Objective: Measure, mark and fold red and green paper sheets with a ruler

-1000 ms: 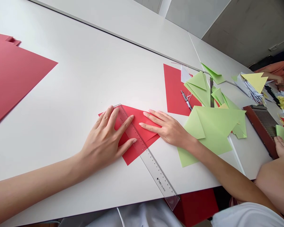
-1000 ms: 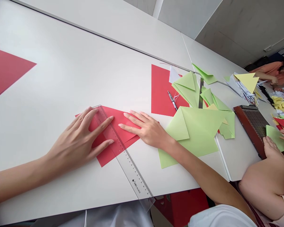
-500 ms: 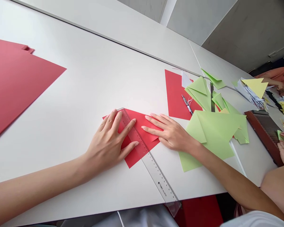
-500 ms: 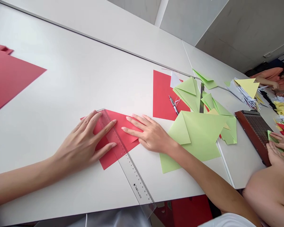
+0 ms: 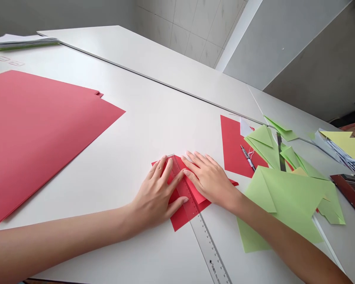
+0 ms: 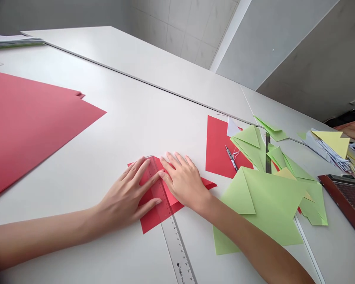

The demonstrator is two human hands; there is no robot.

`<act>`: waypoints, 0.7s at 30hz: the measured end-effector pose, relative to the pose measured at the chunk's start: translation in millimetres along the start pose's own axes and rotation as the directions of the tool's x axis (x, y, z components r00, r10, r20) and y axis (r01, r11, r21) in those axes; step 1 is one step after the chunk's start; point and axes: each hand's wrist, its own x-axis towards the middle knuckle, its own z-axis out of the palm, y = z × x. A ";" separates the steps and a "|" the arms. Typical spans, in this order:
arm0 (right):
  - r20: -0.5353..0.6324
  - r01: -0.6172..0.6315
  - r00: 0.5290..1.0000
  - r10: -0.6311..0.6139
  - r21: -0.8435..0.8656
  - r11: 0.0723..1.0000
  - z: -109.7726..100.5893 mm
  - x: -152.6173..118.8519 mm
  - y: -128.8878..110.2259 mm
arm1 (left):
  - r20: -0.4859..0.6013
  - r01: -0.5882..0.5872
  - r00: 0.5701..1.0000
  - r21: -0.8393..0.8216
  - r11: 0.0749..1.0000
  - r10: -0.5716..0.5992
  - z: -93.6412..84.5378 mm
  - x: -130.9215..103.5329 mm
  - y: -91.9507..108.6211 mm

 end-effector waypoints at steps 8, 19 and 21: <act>-0.046 0.049 0.998 -0.052 -0.063 0.997 3.2 19.8 -13.1 | 0.024 0.027 0.999 -0.053 0.998 -0.026 0.9 -2.0 1.1; -0.116 -0.045 0.992 0.054 0.075 0.996 9.1 11.9 -9.5 | 0.002 -0.002 1.000 -0.015 1.000 0.002 2.6 -1.0 -1.9; -0.114 -0.046 0.993 0.044 -0.012 0.999 8.8 15.8 -14.1 | -0.008 -0.023 1.000 -0.019 1.000 0.022 3.6 0.1 -3.9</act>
